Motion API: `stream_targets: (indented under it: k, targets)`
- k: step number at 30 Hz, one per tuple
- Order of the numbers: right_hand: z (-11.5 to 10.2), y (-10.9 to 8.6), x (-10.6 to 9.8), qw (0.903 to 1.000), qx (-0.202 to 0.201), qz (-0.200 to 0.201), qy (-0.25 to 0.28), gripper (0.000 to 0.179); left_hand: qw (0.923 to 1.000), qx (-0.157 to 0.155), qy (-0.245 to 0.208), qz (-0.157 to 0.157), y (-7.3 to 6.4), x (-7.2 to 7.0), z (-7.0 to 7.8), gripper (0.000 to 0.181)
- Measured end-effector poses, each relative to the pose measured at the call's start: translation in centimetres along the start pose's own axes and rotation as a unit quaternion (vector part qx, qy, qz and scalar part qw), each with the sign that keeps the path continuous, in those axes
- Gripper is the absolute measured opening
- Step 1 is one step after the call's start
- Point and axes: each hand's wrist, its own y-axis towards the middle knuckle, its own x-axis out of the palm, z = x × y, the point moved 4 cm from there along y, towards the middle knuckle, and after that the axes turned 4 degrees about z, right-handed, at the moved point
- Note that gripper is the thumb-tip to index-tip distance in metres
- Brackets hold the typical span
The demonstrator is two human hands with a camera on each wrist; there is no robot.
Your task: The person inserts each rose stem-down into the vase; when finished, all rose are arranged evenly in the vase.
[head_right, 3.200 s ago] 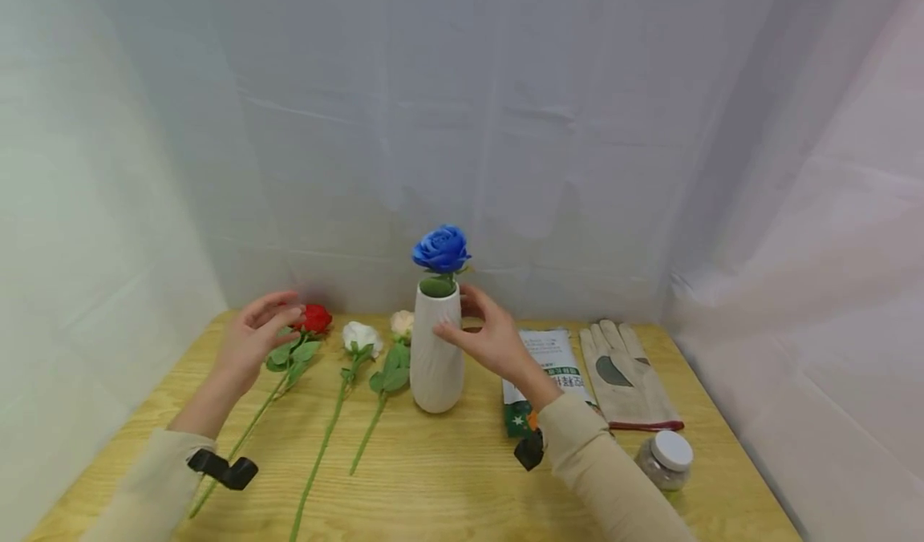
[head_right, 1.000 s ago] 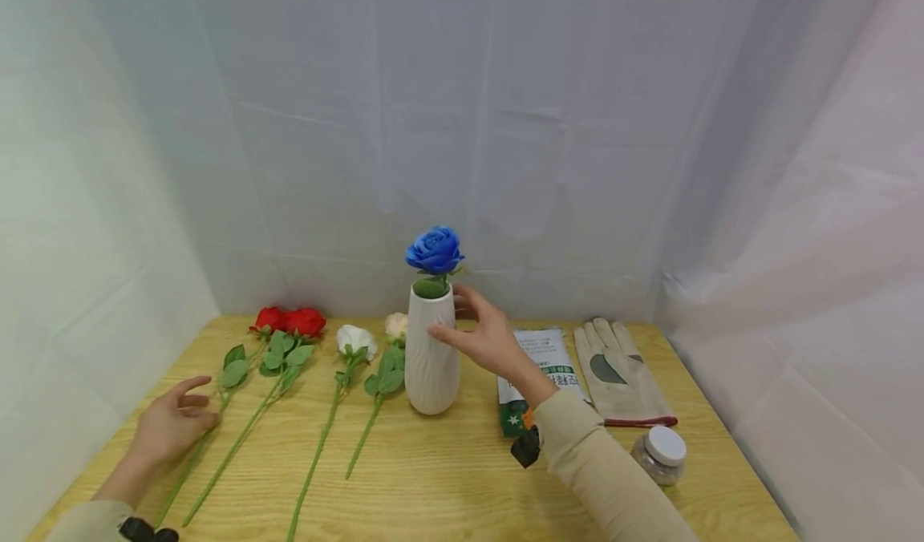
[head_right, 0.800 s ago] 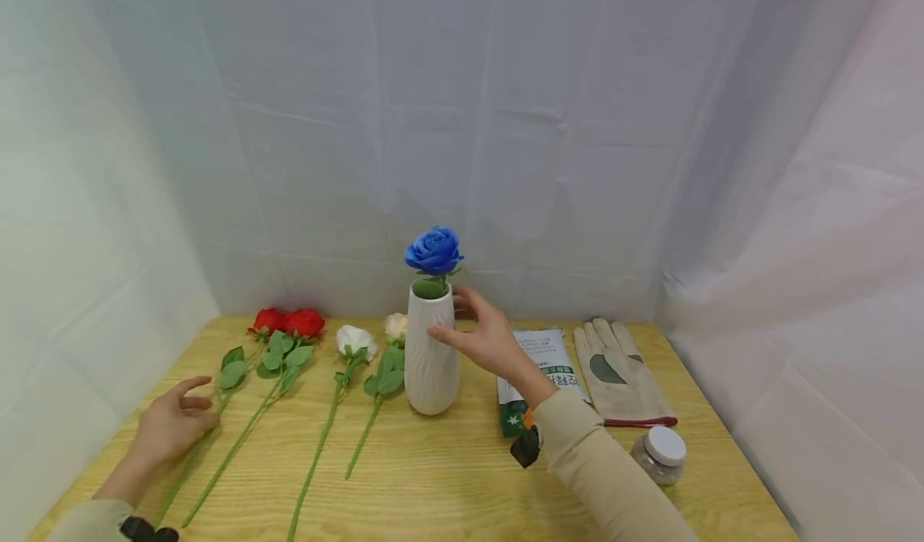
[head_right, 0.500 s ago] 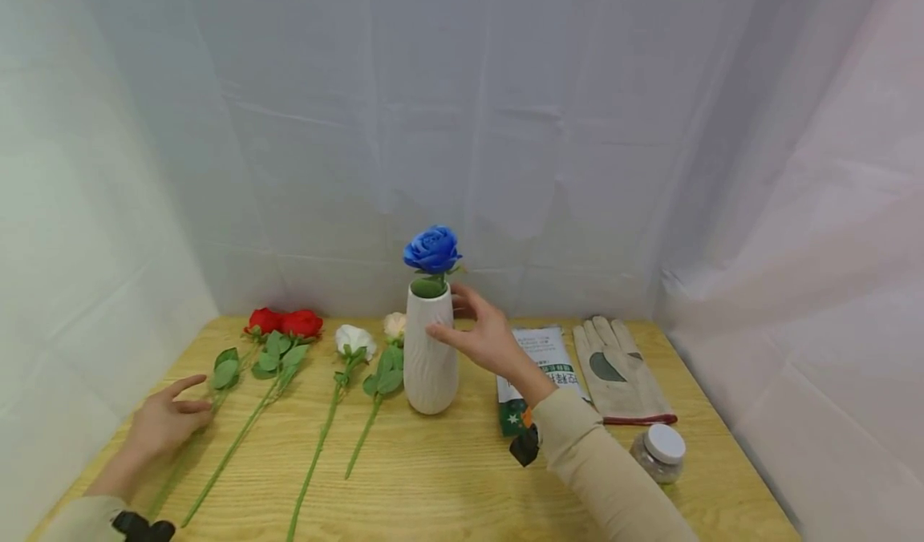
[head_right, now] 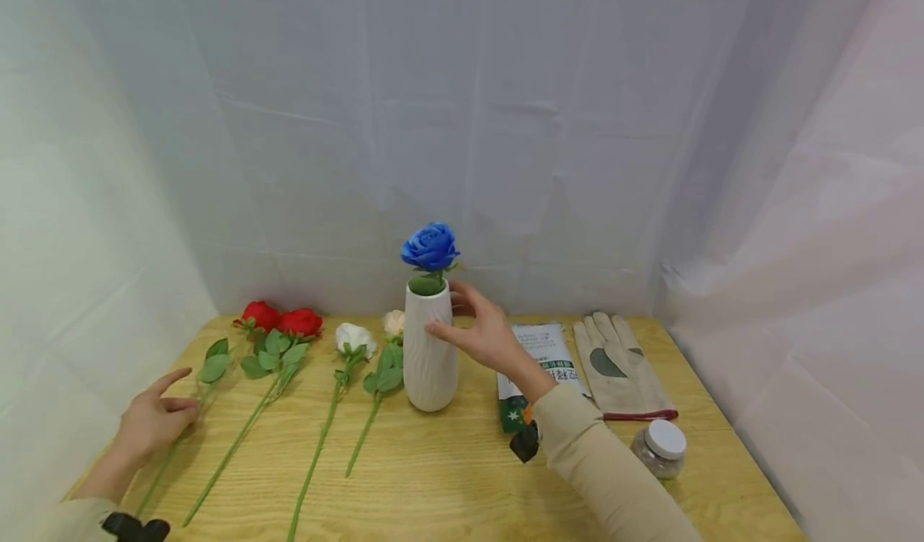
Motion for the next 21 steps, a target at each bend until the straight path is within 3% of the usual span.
stream_targets:
  k: [7, 13, 18, 21]
  targets:
    - [0.4, 0.2, 0.1, 1.0000, 0.004, 0.000, -0.005, 0.077, 0.9982, -0.036, -0.048, -0.009, 0.1, 0.3, -0.1, 0.085]
    - [0.6, 0.3, 0.2, 1.0000, 0.008, 0.000, -0.004, 0.077, 0.9943, -0.041, -0.098, -0.011, 0.3, 0.0, 0.7, 0.088]
    - [0.6, 0.4, 0.3, 1.0000, 0.004, 0.000, -0.004, 0.077, 0.9869, -0.051, -0.151, -0.029, 0.5, -0.5, 2.1, 0.081]
    - [0.6, 0.4, 0.3, 1.0000, 0.002, -0.001, -0.005, 0.076, 0.9771, -0.064, -0.199, -0.038, 0.6, -0.6, 2.9, 0.078]
